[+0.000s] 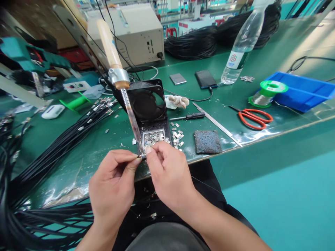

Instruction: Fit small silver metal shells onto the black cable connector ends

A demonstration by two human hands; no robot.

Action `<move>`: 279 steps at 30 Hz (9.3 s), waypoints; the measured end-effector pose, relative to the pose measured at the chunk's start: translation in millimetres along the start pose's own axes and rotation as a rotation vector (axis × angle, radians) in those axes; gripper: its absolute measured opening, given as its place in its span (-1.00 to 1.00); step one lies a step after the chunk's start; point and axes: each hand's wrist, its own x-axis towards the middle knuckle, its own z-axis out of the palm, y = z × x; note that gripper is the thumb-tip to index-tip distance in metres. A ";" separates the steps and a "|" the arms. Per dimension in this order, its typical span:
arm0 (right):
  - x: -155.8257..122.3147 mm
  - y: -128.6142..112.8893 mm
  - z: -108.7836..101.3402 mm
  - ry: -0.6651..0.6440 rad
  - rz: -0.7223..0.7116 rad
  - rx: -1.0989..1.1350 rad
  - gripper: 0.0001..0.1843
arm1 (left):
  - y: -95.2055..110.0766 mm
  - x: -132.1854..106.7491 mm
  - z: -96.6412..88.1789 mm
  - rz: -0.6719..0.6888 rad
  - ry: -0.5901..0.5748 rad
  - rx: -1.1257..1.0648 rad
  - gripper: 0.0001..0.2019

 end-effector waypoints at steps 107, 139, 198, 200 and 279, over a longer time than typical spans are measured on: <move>-0.6 2.0 7.3 0.093 -0.069 -0.055 -0.70 | -2.3 -0.3 2.8 0.050 0.016 0.029 -0.81; -1.7 1.8 8.6 0.099 -0.076 -0.065 -0.69 | -1.6 -1.4 3.5 0.037 0.032 0.032 -0.81; -0.5 6.1 -40.4 0.294 -0.050 -0.473 -0.70 | 17.8 -12.4 -30.7 -0.154 -0.103 -0.190 -0.87; 6.2 8.5 -48.5 0.327 -0.041 -0.546 -0.71 | 20.4 -14.9 -37.0 -0.266 -0.146 -0.272 -0.91; -65.9 -13.1 -0.5 -0.155 -0.275 -0.031 -0.73 | 27.1 -41.0 -59.3 -0.676 -0.379 -0.918 -0.91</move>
